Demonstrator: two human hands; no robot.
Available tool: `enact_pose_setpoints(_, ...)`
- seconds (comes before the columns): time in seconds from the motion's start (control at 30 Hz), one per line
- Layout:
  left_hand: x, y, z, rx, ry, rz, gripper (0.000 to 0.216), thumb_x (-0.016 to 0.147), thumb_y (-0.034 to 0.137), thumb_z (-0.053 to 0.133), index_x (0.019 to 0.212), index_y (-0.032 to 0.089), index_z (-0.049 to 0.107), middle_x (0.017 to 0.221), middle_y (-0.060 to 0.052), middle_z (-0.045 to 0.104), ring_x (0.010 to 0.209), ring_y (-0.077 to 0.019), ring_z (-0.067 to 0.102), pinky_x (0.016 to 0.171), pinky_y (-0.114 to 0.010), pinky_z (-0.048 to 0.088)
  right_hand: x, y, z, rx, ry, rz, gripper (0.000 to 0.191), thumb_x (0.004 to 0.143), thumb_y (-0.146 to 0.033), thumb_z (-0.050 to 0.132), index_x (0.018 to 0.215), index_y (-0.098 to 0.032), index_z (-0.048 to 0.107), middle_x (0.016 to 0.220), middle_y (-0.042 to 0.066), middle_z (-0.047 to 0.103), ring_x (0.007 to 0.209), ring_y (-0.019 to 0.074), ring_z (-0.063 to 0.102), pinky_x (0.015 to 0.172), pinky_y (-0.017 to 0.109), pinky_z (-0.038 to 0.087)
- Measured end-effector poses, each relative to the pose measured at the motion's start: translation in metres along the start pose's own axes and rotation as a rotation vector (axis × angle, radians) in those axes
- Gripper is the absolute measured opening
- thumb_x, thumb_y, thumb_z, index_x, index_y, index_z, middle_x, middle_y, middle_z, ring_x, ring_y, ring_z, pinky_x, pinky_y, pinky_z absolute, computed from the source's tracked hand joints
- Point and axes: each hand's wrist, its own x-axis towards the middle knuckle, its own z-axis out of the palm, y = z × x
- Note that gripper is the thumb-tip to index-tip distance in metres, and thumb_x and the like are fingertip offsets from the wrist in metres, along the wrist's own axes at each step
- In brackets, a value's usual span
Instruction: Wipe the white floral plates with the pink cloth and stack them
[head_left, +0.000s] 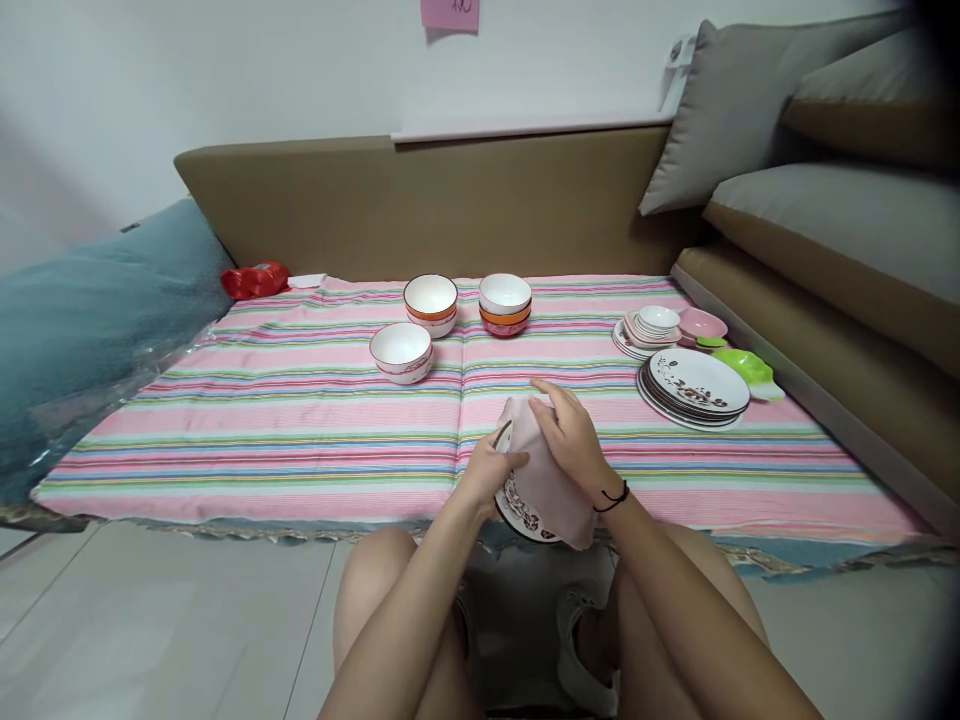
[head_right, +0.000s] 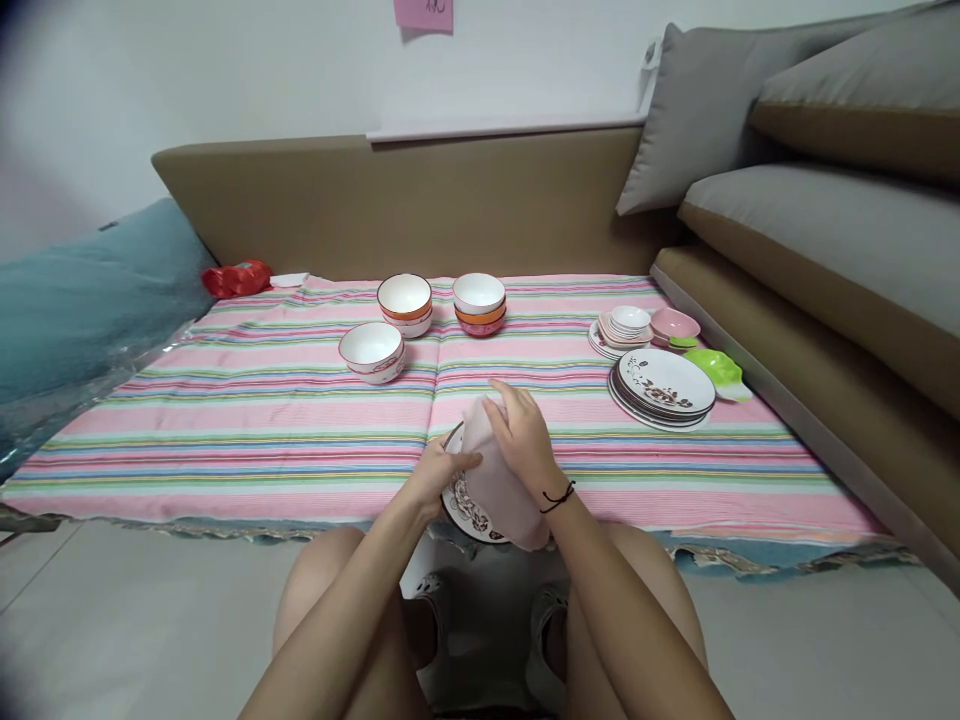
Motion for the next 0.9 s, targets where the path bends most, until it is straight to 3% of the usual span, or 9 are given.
enact_pose_setpoints(0.07, 0.002, 0.005, -0.005, -0.016, 0.034, 0.054, 0.047, 0.052, 0.012, 0.072, 0.099, 0.016, 0.068, 0.073, -0.002, 0.070, 0.061, -0.0172, 0.062, 0.063, -0.030, 0.050, -0.001, 0.004, -0.003, 0.013, 0.082, -0.002, 0.037, 0.094, -0.037, 0.043, 0.124, -0.019, 0.054, 0.124, 0.011, 0.060, 0.117, 0.0244, 0.052, 0.099, 0.039, 0.039)
enact_pose_setpoints(0.13, 0.003, 0.012, -0.010, -0.030, 0.055, 0.117, 0.046, 0.052, 0.014, 0.076, 0.098, 0.016, 0.068, 0.077, -0.001, 0.070, 0.063, -0.0159, 0.062, 0.065, -0.028, 0.049, -0.003, 0.007, -0.005, 0.002, 0.089, 0.003, 0.036, 0.091, -0.036, 0.048, 0.121, -0.019, 0.056, 0.122, 0.011, 0.061, 0.115, 0.0255, 0.053, 0.100, 0.041, 0.038)
enact_pose_setpoints(0.23, 0.000, 0.022, -0.017, -0.032, 0.038, 0.170, 0.044, 0.051, 0.016, 0.080, 0.094, 0.015, 0.068, 0.077, -0.001, 0.070, 0.063, -0.0149, 0.061, 0.066, -0.027, 0.049, -0.007, 0.007, -0.006, 0.061, 0.014, 0.050, 0.033, 0.086, -0.038, 0.056, 0.114, -0.020, 0.058, 0.113, 0.008, 0.063, 0.103, 0.0244, 0.057, 0.090, 0.037, 0.042)
enact_pose_setpoints(0.3, -0.003, 0.027, -0.019, -0.020, -0.008, 0.150, 0.043, 0.053, 0.018, 0.081, 0.094, 0.014, 0.068, 0.077, -0.002, 0.071, 0.064, -0.0156, 0.062, 0.066, -0.027, 0.049, -0.007, 0.005, -0.008, 0.117, -0.030, 0.123, 0.025, 0.084, -0.043, 0.059, 0.094, -0.021, 0.060, 0.091, 0.003, 0.064, 0.082, 0.0200, 0.056, 0.073, 0.031, 0.042)
enact_pose_setpoints(0.4, -0.007, 0.029, -0.020, -0.063, -0.075, 0.084, 0.042, 0.059, 0.023, 0.080, 0.098, 0.013, 0.068, 0.080, -0.006, 0.073, 0.064, -0.0178, 0.064, 0.066, -0.029, 0.050, -0.005, 0.002, -0.011, 0.170, -0.051, 0.217, 0.040, 0.082, -0.050, 0.060, 0.061, -0.021, 0.042, 0.059, -0.005, 0.040, 0.058, 0.0123, 0.036, 0.055, 0.026, 0.028)
enact_pose_setpoints(0.5, -0.008, 0.029, -0.020, -0.186, -0.098, 0.032, 0.034, 0.066, 0.031, 0.075, 0.094, 0.010, 0.069, 0.081, -0.010, 0.073, 0.065, -0.0213, 0.066, 0.069, -0.033, 0.053, -0.002, 0.000, -0.013, 0.294, -0.033, 0.249, 0.045, 0.086, -0.049, 0.054, 0.058, -0.021, 0.031, 0.059, -0.005, 0.028, 0.058, 0.0107, 0.027, 0.054, 0.026, 0.023)
enact_pose_setpoints(0.6, -0.004, 0.030, -0.020, -0.301, -0.074, 0.033, 0.030, 0.074, 0.032, 0.068, 0.094, 0.010, 0.069, 0.084, -0.011, 0.074, 0.076, -0.0263, 0.070, 0.079, -0.037, 0.054, -0.002, -0.001, -0.008, 0.477, 0.013, 0.321, 0.042, 0.086, -0.051, 0.050, 0.060, -0.021, 0.036, 0.060, -0.004, 0.034, 0.059, 0.0111, 0.031, 0.055, 0.026, 0.025)
enact_pose_setpoints(0.77, 0.009, 0.029, -0.019, -0.458, 0.052, 0.096, 0.029, 0.084, 0.031, 0.056, 0.103, 0.012, 0.066, 0.089, -0.011, 0.074, 0.096, -0.0276, 0.068, 0.094, -0.040, 0.049, -0.013, 0.004, 0.013, 0.747, 0.032, 0.591, 0.040, 0.075, -0.058, 0.060, 0.080, -0.018, 0.059, 0.078, 0.002, 0.062, 0.073, 0.0189, 0.052, 0.065, 0.029, 0.040)
enact_pose_setpoints(0.9, 0.017, 0.024, -0.017, -0.469, 0.120, 0.117, 0.033, 0.085, 0.035, 0.054, 0.105, 0.012, 0.065, 0.092, -0.012, 0.073, 0.098, -0.0274, 0.067, 0.093, -0.040, 0.048, -0.021, 0.009, 0.024, 0.767, 0.094, 0.655, 0.045, 0.074, -0.058, 0.062, 0.086, -0.015, 0.063, 0.081, 0.005, 0.065, 0.076, 0.0211, 0.055, 0.068, 0.031, 0.044)
